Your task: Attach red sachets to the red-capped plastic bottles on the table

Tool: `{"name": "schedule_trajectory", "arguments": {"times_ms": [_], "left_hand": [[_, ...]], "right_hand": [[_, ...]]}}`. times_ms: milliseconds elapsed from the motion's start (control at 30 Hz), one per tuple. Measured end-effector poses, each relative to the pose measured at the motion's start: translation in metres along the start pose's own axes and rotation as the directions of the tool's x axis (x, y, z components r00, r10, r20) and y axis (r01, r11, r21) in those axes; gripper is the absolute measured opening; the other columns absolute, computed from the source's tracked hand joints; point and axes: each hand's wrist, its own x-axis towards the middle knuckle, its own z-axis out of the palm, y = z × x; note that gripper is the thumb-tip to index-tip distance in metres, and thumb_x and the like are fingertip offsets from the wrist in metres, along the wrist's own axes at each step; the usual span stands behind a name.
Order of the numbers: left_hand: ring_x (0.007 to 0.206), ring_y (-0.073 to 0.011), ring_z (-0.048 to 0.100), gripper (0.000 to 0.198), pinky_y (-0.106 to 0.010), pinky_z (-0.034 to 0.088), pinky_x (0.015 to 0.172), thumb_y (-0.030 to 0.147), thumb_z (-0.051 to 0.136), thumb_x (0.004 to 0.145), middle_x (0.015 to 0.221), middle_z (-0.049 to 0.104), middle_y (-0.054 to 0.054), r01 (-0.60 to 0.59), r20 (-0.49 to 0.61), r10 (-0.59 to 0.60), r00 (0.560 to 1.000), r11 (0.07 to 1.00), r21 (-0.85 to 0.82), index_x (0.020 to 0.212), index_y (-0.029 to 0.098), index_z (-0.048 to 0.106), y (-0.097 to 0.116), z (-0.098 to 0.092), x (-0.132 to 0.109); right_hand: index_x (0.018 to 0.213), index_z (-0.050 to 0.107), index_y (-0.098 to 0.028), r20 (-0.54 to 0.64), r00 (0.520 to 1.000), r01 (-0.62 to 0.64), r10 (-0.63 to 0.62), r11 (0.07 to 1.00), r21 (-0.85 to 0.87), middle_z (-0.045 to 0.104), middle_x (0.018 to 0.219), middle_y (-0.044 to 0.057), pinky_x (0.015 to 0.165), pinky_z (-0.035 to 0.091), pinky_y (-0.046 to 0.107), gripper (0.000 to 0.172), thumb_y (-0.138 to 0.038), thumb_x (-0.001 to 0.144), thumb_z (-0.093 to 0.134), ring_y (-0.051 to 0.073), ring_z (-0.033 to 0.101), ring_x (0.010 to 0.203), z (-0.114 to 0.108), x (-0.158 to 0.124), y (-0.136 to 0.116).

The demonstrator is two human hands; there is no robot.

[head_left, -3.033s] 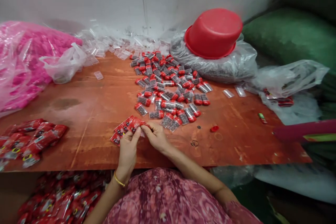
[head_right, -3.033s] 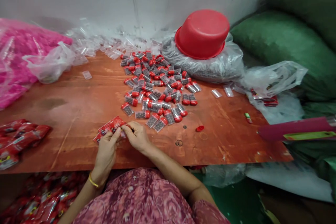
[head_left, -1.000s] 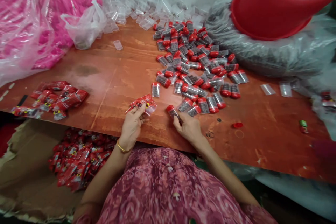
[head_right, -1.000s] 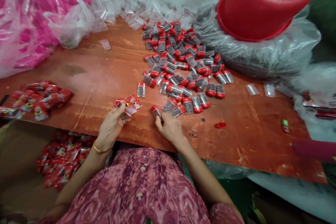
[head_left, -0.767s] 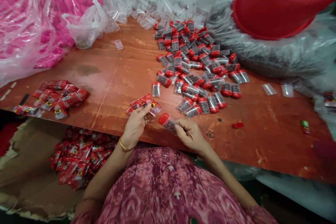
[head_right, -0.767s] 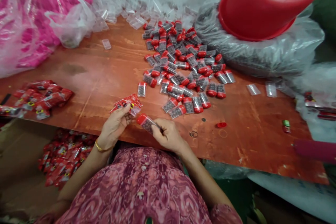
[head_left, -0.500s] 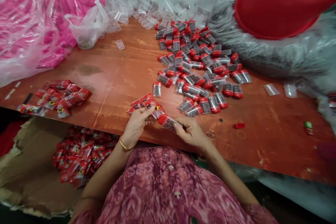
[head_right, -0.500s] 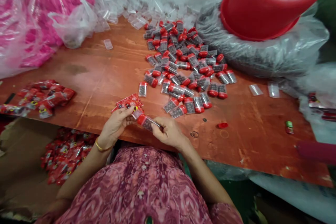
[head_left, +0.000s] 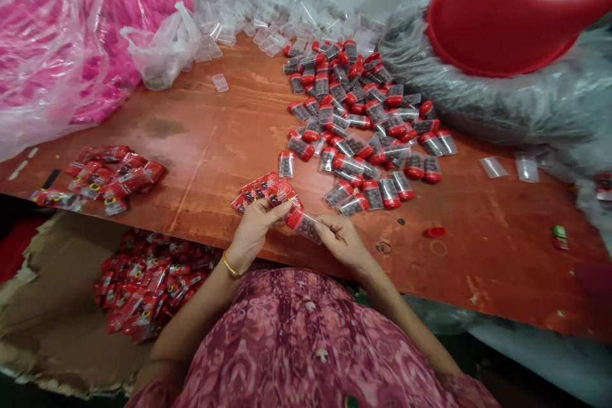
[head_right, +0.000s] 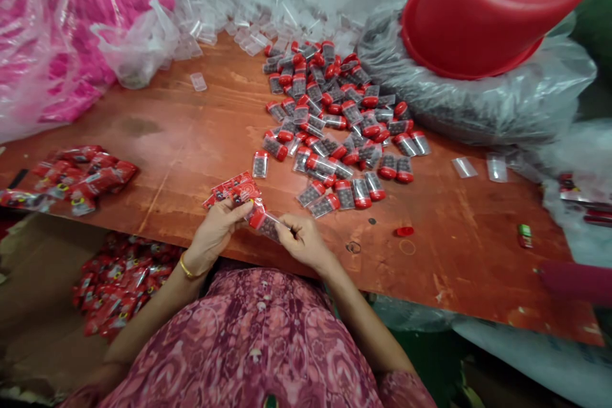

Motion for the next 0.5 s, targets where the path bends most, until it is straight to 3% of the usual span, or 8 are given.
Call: {"name": "schedule_trajectory", "arguments": {"times_ms": [233,400,500], "left_hand": [[0.055,-0.0087,0.059,0.037,-0.021,0.049,0.060,0.027,0.088,0.035,0.062,0.068,0.001,-0.010,-0.024,0.008,1.000,0.999,-0.050,0.063,0.013,0.068,-0.010,0.009,0.002],[0.058,-0.0095,0.061,0.037,-0.021,0.050,0.060,0.031,0.087,0.040,0.066,0.069,0.000,-0.018,-0.027,0.014,1.000,0.990,-0.140,0.066,0.013,0.068,-0.011,0.013,0.002],[0.057,-0.0084,0.060,0.038,-0.019,0.049,0.059,0.036,0.087,0.042,0.064,0.068,0.000,-0.032,-0.025,0.027,0.999,0.983,-0.180,0.064,0.013,0.067,-0.013,0.015,0.002]], "right_hand": [[0.062,0.050,-0.018,-0.224,0.972,0.041,-0.070,0.990,-0.133,0.044,0.053,-0.004,0.048,0.029,0.022,0.022,-0.028,0.081,0.043,0.009,0.039,0.049,0.006,-0.001,0.004],[0.062,0.045,-0.020,-0.240,0.970,-0.008,0.031,0.995,0.098,0.036,0.054,-0.005,0.046,0.028,0.022,0.029,-0.034,0.086,0.036,0.009,0.034,0.048,0.016,0.005,0.002],[0.066,0.048,-0.019,-0.261,0.965,0.015,0.001,0.998,0.057,0.041,0.056,-0.004,0.049,0.031,0.022,0.027,-0.034,0.086,0.038,0.009,0.037,0.051,0.023,0.008,0.005]]}}
